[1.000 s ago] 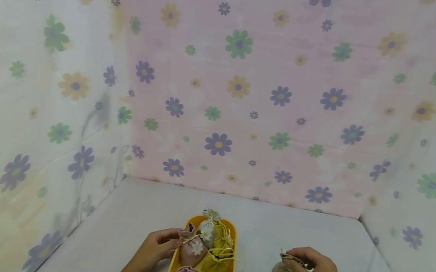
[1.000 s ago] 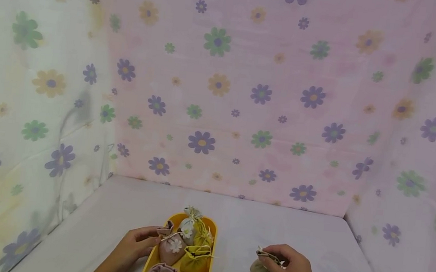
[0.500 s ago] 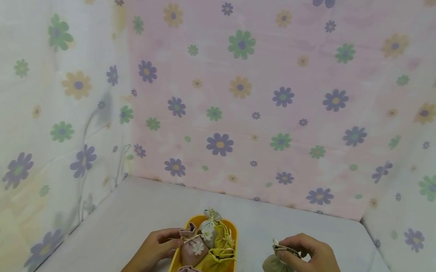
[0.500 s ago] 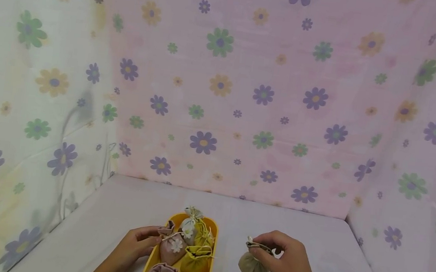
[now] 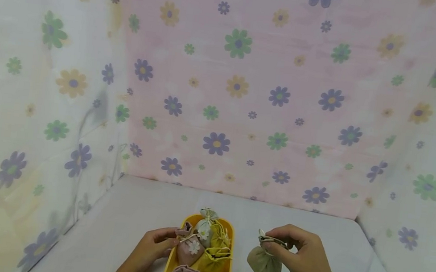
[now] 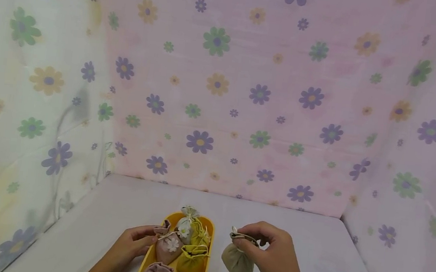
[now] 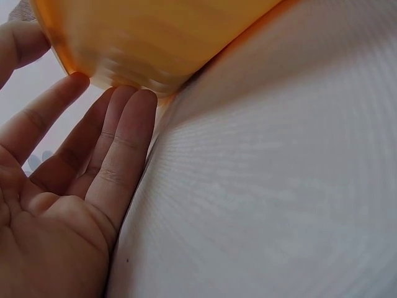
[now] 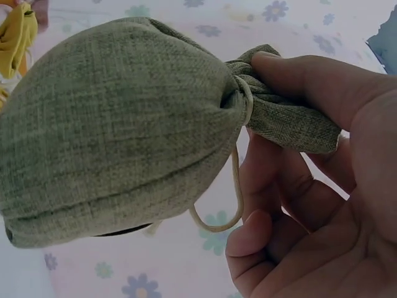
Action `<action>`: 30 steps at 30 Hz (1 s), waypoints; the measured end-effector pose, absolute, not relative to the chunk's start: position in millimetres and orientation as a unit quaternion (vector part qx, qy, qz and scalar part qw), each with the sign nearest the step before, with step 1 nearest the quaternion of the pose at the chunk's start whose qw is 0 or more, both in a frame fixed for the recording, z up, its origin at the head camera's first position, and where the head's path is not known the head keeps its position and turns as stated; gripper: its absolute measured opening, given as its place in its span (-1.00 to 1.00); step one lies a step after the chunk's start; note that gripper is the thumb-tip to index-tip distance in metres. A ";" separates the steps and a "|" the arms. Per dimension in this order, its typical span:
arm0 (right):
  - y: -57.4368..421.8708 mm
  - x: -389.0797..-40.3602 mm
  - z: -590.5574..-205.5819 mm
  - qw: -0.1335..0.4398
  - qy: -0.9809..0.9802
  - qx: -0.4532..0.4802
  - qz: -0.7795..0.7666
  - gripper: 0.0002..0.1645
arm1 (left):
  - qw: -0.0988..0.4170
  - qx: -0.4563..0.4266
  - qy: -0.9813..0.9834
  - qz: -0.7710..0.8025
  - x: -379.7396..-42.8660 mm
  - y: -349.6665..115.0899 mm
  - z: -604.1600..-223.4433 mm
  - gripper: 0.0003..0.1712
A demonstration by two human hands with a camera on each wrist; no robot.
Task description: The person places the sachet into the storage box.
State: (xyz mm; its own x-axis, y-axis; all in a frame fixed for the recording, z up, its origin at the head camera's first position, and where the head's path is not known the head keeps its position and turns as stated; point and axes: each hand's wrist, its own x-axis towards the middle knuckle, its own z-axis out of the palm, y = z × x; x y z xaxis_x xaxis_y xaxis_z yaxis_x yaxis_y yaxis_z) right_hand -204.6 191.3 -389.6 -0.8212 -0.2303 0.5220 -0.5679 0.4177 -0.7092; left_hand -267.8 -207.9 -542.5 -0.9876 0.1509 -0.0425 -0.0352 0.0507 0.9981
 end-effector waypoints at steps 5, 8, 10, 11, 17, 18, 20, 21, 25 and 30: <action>182.2 -204.3 -391.7 0.185 -0.813 0.239 0.499 -0.79 | 0.065 0.030 0.725 0.685 -267.4 -208.3 -542.2 -0.43; 179.9 -202.8 -393.3 0.193 -0.806 0.231 0.509 -0.79 | 0.067 0.029 0.725 0.685 -268.5 -207.1 -541.8 -0.43; 177.9 -201.7 -394.3 0.191 -0.803 0.227 0.516 -0.80 | 0.068 0.029 0.725 0.685 -268.9 -206.6 -541.7 -0.43; 176.5 -201.1 -394.8 0.189 -0.802 0.228 0.519 -0.81 | 0.069 0.029 0.725 0.685 -268.8 -206.5 -541.6 -0.43; 165.1 -197.9 -399.6 0.166 -0.808 0.236 0.513 -0.84 | 0.069 0.027 0.726 0.683 -267.7 -207.2 -540.6 -0.43; 163.0 -197.3 -400.4 0.161 -0.810 0.234 0.513 -0.84 | 0.070 0.027 0.727 0.682 -267.8 -207.2 -539.8 -0.44; 159.6 -196.4 -402.3 0.148 -0.810 0.234 0.517 -0.84 | 0.071 0.028 0.729 0.680 -267.4 -206.8 -539.3 -0.44; 157.7 -195.7 -403.2 0.142 -0.809 0.234 0.520 -0.85 | 0.071 0.028 0.729 0.680 -267.3 -206.4 -538.9 -0.44; 150.2 -193.1 -406.7 0.126 -0.807 0.236 0.527 -0.87 | 0.071 0.031 0.728 0.682 -267.7 -206.5 -538.9 -0.45; 139.5 -191.1 -410.0 0.116 -0.801 0.251 0.531 -0.89 | 0.072 0.032 0.726 0.684 -266.6 -207.5 -538.6 -0.45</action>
State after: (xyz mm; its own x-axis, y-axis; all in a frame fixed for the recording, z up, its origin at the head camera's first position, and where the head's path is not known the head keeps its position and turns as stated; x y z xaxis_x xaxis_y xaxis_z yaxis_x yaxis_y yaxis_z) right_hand -191.1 139.5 -410.0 -0.8477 -0.2784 0.4515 -0.5242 0.3098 -0.7932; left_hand -266.6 -207.5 -538.6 -0.9876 0.1452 -0.0598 -0.0510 0.0635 0.9967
